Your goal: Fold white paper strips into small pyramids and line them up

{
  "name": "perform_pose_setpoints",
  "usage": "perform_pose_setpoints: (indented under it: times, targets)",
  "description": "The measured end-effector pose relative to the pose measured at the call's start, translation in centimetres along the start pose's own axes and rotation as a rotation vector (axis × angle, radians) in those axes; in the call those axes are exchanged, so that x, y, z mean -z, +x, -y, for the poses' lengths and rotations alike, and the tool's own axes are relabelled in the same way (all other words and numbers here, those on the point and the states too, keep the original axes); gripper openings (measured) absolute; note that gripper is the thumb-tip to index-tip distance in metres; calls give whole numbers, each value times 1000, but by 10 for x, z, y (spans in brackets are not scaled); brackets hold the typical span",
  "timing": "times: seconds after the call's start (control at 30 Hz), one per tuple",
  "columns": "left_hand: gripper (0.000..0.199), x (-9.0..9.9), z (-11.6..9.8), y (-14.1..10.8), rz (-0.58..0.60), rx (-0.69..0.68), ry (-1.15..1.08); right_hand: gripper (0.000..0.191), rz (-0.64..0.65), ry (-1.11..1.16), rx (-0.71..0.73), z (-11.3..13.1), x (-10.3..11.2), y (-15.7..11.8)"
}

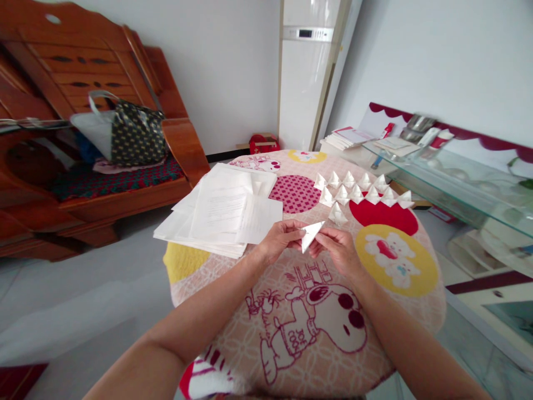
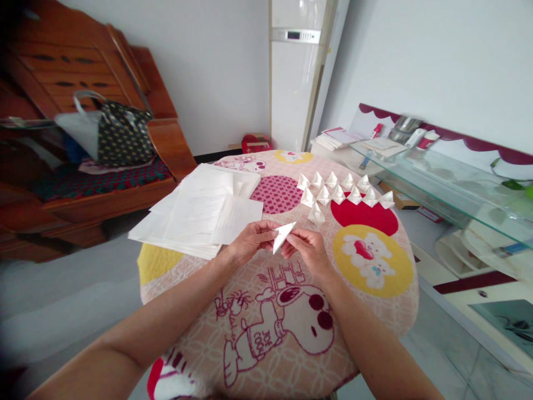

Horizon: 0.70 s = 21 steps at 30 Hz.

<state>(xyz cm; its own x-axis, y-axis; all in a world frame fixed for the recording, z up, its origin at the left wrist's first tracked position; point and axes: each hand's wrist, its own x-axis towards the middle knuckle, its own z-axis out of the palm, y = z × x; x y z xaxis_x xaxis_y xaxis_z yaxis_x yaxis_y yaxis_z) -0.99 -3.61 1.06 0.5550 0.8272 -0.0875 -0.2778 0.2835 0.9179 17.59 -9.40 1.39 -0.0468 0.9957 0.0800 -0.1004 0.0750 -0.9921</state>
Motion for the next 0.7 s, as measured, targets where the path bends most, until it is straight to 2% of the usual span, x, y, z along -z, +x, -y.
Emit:
perform_pose_setpoints:
  times: [0.37,0.7]
  targets:
    - [39,-1,-1,1,-60,-4,37,31,-34,14,-12,1,-3,1]
    - [34,-2,-1,1,-70,38,48,27,-7,7,-11,2,-2,0]
